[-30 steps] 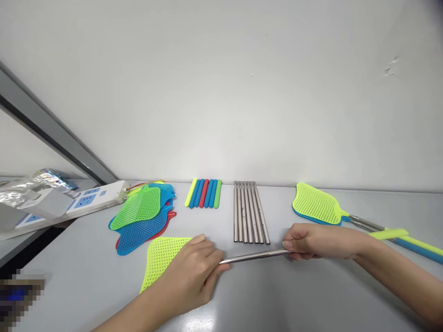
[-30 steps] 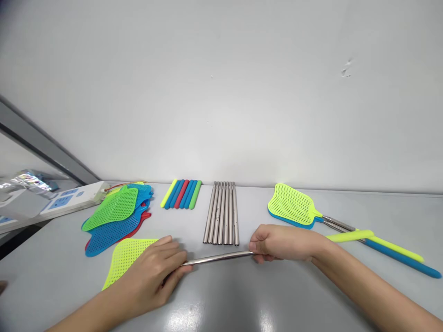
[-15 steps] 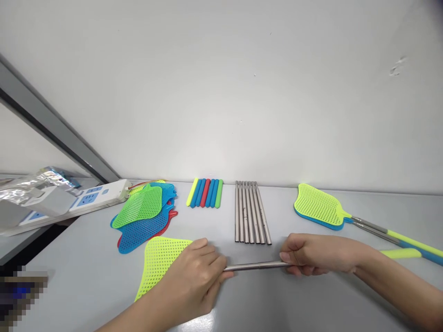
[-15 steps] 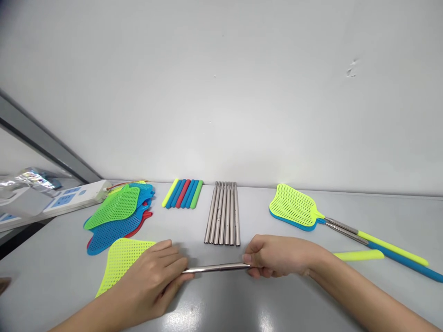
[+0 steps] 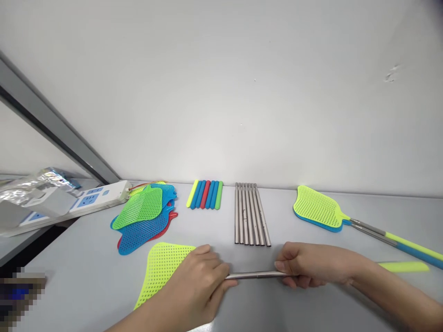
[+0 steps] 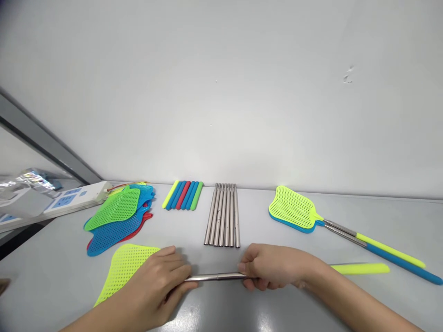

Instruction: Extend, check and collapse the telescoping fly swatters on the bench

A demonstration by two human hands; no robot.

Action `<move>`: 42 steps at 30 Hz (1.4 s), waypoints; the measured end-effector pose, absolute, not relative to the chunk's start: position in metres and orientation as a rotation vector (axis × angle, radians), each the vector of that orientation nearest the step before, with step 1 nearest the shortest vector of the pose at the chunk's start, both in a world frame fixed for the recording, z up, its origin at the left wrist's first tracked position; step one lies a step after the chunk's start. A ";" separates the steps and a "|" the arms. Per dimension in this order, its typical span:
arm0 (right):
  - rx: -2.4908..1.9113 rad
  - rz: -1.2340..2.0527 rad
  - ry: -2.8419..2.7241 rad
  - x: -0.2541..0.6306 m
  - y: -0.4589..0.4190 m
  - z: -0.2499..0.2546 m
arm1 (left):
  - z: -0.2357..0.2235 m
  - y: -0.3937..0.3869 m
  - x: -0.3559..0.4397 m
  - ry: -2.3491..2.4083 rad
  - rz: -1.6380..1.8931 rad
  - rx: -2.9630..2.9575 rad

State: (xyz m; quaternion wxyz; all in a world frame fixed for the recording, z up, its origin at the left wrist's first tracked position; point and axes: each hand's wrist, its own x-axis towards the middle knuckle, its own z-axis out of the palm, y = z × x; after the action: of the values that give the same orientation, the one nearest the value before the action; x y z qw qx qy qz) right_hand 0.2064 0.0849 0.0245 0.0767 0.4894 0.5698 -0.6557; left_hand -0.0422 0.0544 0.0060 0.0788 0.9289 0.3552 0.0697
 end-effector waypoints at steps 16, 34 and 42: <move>1.279 -1.593 2.155 0.213 0.089 0.042 | 0.009 0.055 -0.036 1.146 0.078 2.646; 1.357 -1.376 2.334 0.227 0.099 0.039 | 0.019 0.062 -0.043 1.029 0.085 2.563; 1.417 -1.281 2.370 0.231 0.105 0.053 | 0.019 0.068 -0.046 1.050 0.216 2.574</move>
State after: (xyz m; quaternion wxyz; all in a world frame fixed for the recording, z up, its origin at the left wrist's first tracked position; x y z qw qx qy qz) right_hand 0.2314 0.1052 0.0525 0.0487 0.4651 0.7776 -0.4204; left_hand -0.0461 0.0681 0.0186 0.1756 0.9088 0.3706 0.0761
